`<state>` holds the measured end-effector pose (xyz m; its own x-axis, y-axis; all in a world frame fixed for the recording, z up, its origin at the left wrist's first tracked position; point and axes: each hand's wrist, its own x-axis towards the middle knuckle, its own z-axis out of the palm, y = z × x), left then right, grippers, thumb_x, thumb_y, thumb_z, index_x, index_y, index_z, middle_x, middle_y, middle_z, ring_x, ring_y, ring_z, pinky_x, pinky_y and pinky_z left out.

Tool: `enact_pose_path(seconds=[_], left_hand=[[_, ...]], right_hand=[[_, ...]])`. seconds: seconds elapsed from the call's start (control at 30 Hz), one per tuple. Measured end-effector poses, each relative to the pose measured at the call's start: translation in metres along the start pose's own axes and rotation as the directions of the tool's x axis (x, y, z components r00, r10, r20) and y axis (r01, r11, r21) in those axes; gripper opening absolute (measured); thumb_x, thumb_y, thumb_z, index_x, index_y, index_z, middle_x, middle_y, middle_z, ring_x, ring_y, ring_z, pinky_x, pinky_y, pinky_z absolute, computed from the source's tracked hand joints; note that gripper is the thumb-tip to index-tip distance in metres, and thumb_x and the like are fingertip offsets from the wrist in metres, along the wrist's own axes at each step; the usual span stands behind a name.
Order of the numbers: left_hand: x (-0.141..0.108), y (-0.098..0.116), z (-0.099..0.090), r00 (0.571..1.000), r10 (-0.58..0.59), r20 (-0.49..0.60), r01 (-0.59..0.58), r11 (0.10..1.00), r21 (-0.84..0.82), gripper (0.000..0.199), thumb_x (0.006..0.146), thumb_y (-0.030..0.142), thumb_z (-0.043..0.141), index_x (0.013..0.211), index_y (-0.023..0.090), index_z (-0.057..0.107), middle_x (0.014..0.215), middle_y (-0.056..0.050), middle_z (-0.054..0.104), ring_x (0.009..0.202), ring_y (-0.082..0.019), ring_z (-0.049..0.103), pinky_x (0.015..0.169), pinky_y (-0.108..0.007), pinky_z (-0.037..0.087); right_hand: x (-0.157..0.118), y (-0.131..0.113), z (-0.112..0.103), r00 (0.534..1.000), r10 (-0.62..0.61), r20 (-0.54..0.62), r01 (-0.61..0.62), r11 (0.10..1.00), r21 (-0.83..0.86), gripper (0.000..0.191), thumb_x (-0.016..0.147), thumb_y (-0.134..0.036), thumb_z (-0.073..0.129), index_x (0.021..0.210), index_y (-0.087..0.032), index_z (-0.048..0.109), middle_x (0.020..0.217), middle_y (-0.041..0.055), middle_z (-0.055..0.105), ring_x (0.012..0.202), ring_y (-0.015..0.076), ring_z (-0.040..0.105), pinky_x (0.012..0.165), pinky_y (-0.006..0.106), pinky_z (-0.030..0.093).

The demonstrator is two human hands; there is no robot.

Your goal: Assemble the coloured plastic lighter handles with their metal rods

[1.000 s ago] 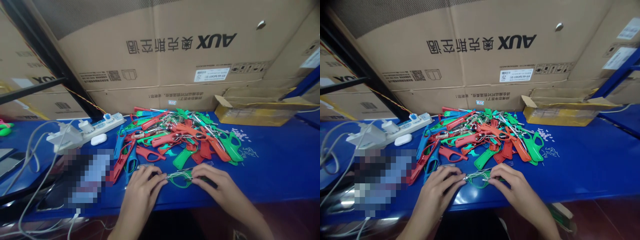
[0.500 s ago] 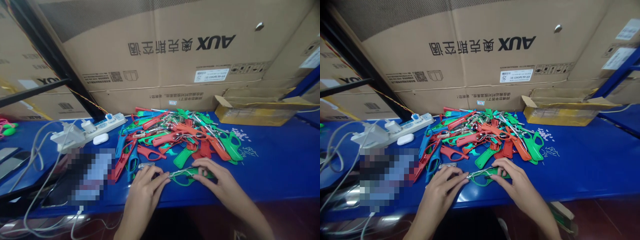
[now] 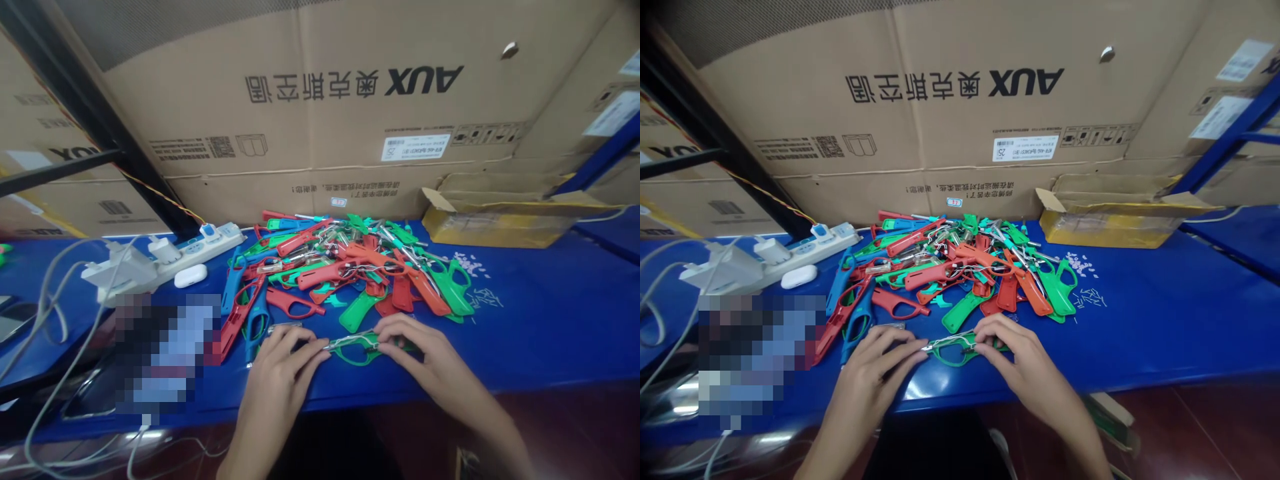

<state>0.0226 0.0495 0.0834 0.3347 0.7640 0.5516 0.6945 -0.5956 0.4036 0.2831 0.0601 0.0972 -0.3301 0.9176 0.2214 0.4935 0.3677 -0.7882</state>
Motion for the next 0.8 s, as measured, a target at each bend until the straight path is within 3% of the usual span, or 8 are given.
enact_pose_path(seconds=[0.13, 0.3, 0.5, 0.6, 0.8], left_hand=[[-0.001, -0.003, 0.001, 1.000, 0.005, 0.007, -0.005, 1.000, 0.010, 0.016, 0.099, 0.021, 0.062, 0.106, 0.024, 0.076, 0.095, -0.005, 0.069, 0.091, -0.022, 0.060, 0.076, -0.035, 0.051], [-0.004, -0.005, 0.002, 1.000, -0.013, 0.016, 0.013, 1.000, 0.009, 0.015, 0.099, 0.020, 0.062, 0.107, 0.021, 0.075, 0.097, -0.006, 0.069, 0.094, -0.023, 0.060, 0.080, -0.037, 0.051], [-0.005, -0.006, 0.005, 0.999, -0.033, 0.011, 0.033, 0.999, 0.002, 0.012, 0.098, 0.022, 0.064, 0.108, 0.022, 0.072, 0.099, -0.004, 0.071, 0.095, -0.023, 0.061, 0.084, -0.038, 0.049], [-0.005, -0.006, 0.006, 0.999, -0.045, 0.011, 0.045, 0.999, -0.009, 0.010, 0.099, 0.023, 0.063, 0.106, 0.022, 0.071, 0.098, -0.004, 0.071, 0.095, -0.023, 0.062, 0.084, -0.038, 0.049], [-0.007, -0.004, 0.004, 0.998, -0.051, 0.043, 0.050, 0.999, 0.005, 0.011, 0.099, 0.025, 0.062, 0.109, 0.023, 0.067, 0.101, -0.004, 0.070, 0.098, -0.025, 0.062, 0.089, -0.041, 0.049]], right_hand=[[-0.003, 0.002, 0.002, 1.000, 0.004, -0.018, -0.005, 0.999, -0.034, 0.010, 0.100, -0.034, 0.062, 0.102, -0.025, 0.065, 0.103, 0.0019, 0.070, 0.088, 0.0165, 0.067, 0.079, 0.029, 0.056], [-0.019, 0.008, 0.008, 0.982, -0.128, -0.137, 0.098, 0.973, -0.207, 0.018, 0.101, -0.033, 0.060, 0.117, -0.029, 0.067, 0.123, 0.0049, 0.066, 0.111, 0.0205, 0.066, 0.098, 0.035, 0.054], [-0.033, 0.014, 0.011, 0.978, -0.188, -0.086, 0.140, 0.908, -0.396, 0.024, 0.103, -0.036, 0.057, 0.123, -0.034, 0.069, 0.128, 0.0044, 0.067, 0.114, 0.0237, 0.066, 0.099, 0.043, 0.055], [-0.031, 0.012, 0.011, 0.972, -0.231, -0.046, 0.186, 0.872, -0.454, 0.024, 0.104, -0.039, 0.053, 0.118, -0.031, 0.072, 0.123, 0.0051, 0.070, 0.111, 0.0241, 0.067, 0.099, 0.046, 0.054], [-0.028, 0.008, 0.011, 0.949, -0.307, -0.077, 0.240, 0.858, -0.454, 0.022, 0.104, -0.036, 0.054, 0.111, -0.028, 0.074, 0.115, 0.0047, 0.072, 0.104, 0.0222, 0.068, 0.094, 0.041, 0.053]])
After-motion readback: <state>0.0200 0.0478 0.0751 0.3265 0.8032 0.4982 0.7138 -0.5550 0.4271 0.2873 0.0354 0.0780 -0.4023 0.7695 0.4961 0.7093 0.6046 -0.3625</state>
